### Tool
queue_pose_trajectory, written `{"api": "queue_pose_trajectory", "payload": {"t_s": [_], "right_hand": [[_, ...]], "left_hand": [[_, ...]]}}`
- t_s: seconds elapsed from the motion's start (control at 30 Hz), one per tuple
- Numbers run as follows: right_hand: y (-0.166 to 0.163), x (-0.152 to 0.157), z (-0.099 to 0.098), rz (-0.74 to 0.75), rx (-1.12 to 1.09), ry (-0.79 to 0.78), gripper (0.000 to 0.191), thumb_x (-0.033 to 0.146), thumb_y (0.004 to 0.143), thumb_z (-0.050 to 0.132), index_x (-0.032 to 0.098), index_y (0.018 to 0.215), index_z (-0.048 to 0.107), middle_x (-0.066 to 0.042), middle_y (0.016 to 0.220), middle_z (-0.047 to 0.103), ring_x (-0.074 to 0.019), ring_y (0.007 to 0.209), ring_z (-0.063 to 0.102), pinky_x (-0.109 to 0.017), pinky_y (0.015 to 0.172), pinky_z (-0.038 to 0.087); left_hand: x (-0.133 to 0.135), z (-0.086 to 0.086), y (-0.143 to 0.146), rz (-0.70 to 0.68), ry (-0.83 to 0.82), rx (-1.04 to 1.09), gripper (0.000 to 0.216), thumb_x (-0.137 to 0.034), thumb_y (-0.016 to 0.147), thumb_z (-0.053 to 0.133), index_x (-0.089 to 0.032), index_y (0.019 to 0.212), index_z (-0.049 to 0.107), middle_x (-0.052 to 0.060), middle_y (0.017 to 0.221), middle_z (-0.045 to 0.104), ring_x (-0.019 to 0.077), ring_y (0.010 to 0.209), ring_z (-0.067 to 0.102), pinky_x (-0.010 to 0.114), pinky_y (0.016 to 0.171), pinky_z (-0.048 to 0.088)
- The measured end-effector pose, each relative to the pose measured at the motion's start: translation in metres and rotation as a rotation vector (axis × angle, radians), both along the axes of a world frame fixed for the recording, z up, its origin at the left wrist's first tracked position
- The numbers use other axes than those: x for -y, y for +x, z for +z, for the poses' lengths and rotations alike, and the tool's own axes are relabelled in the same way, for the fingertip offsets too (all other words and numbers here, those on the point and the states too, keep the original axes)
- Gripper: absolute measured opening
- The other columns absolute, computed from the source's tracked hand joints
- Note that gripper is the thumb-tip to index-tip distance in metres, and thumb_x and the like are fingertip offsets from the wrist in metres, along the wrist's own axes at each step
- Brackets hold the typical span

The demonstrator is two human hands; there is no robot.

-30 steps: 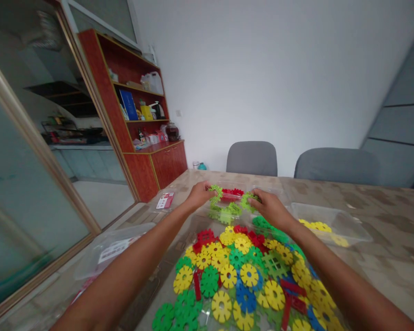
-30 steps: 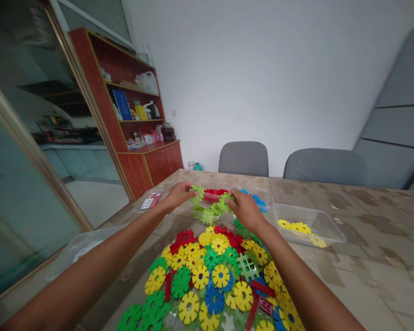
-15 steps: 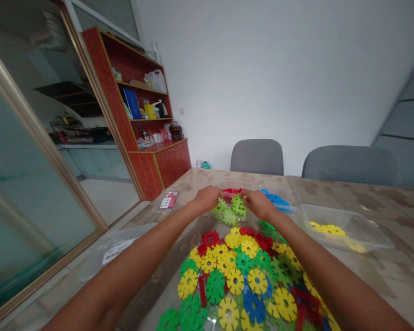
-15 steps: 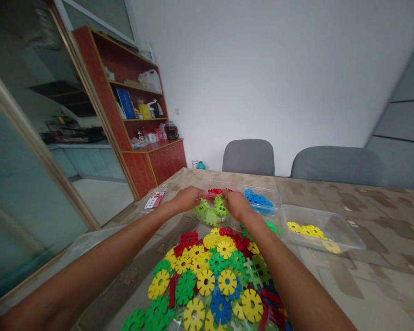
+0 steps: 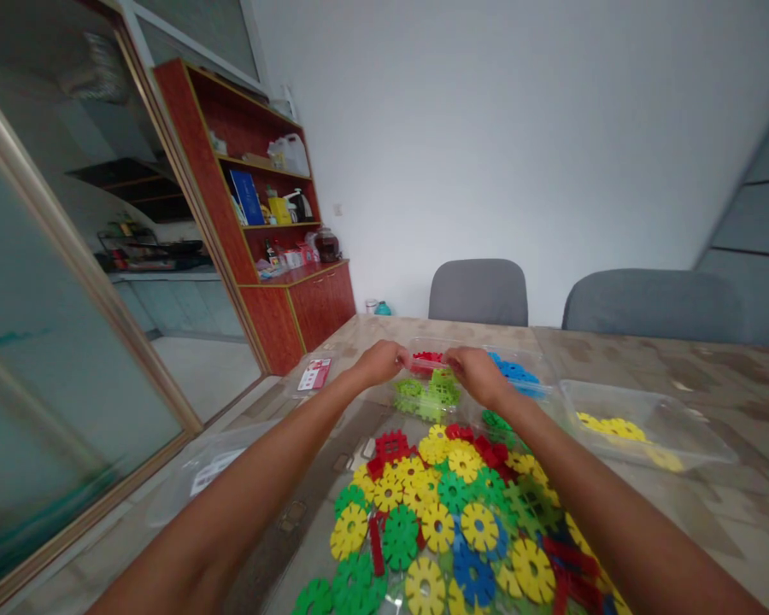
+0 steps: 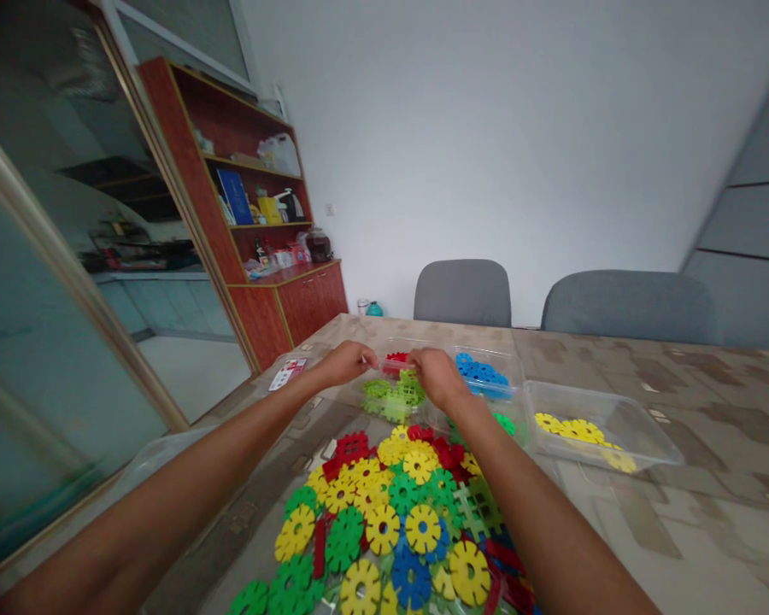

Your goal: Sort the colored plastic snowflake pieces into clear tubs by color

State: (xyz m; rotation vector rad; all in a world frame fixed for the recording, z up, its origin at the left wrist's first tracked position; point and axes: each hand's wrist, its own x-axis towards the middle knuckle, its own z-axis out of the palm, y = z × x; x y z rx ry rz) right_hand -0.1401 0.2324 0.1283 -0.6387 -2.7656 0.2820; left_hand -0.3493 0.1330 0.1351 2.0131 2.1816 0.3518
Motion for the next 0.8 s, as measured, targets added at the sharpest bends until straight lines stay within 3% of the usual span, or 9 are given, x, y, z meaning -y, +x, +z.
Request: {"api": "queue_pose_trajectory", "payload": {"t_s": [0.2,0.4,0.53,0.7,0.8], "right_hand": [[0.001,0.01,-0.007,0.095,0.068,-0.022,0.019,0.031,0.097,0.061,0.017,0.11,0.066,-0.005,0.111,0.068,-0.0194,0.094,0.067,-0.041,0.084,0.056],[-0.001,0.013,-0.001,0.044,0.104,0.015,0.021,0.032,0.097,0.062,0.018,0.111,0.065,-0.006,0.114,0.068,-0.0206,0.097,0.066,-0.042,0.086,0.055],[0.009,0.011,0.006,-0.063,0.025,0.028,0.018,0.032,0.097,0.061,0.018,0.108,0.067,-0.006,0.112,0.068,-0.0206,0.098,0.066,-0.043,0.088,0.054],[0.032,0.003,0.006,-0.158,-0.1,-0.011,0.016,0.031,0.097,0.061,0.017,0.098,0.068,-0.003,0.098,0.071,-0.019,0.092,0.068,-0.042,0.088,0.053],[0.047,0.005,0.003,-0.151,-0.185,-0.054,0.013,0.02,0.095,0.059,0.017,0.091,0.07,-0.002,0.089,0.074,-0.0187,0.087,0.069,-0.039,0.085,0.052]], "left_hand": [[0.011,-0.001,0.005,-0.145,-0.103,0.058,0.019,-0.031,0.095,0.062,-0.013,0.099,0.067,0.005,0.103,0.068,0.0195,0.09,0.066,0.037,0.081,0.056],[0.007,-0.004,0.016,-0.246,-0.09,0.138,0.009,-0.017,0.087,0.065,-0.015,0.089,0.074,0.002,0.089,0.075,0.0182,0.08,0.068,0.03,0.08,0.05],[0.006,-0.008,0.016,-0.263,-0.081,0.16,0.016,-0.009,0.081,0.063,-0.014,0.088,0.076,0.002,0.083,0.076,0.018,0.076,0.067,0.025,0.072,0.046],[-0.002,-0.01,0.015,-0.302,-0.122,0.146,0.014,-0.022,0.085,0.07,-0.012,0.095,0.072,0.003,0.085,0.072,0.0193,0.079,0.067,0.032,0.076,0.051],[-0.012,-0.011,0.016,-0.347,-0.198,0.118,0.02,-0.032,0.093,0.065,-0.013,0.094,0.069,0.003,0.09,0.07,0.0189,0.082,0.067,0.036,0.079,0.054]]}}
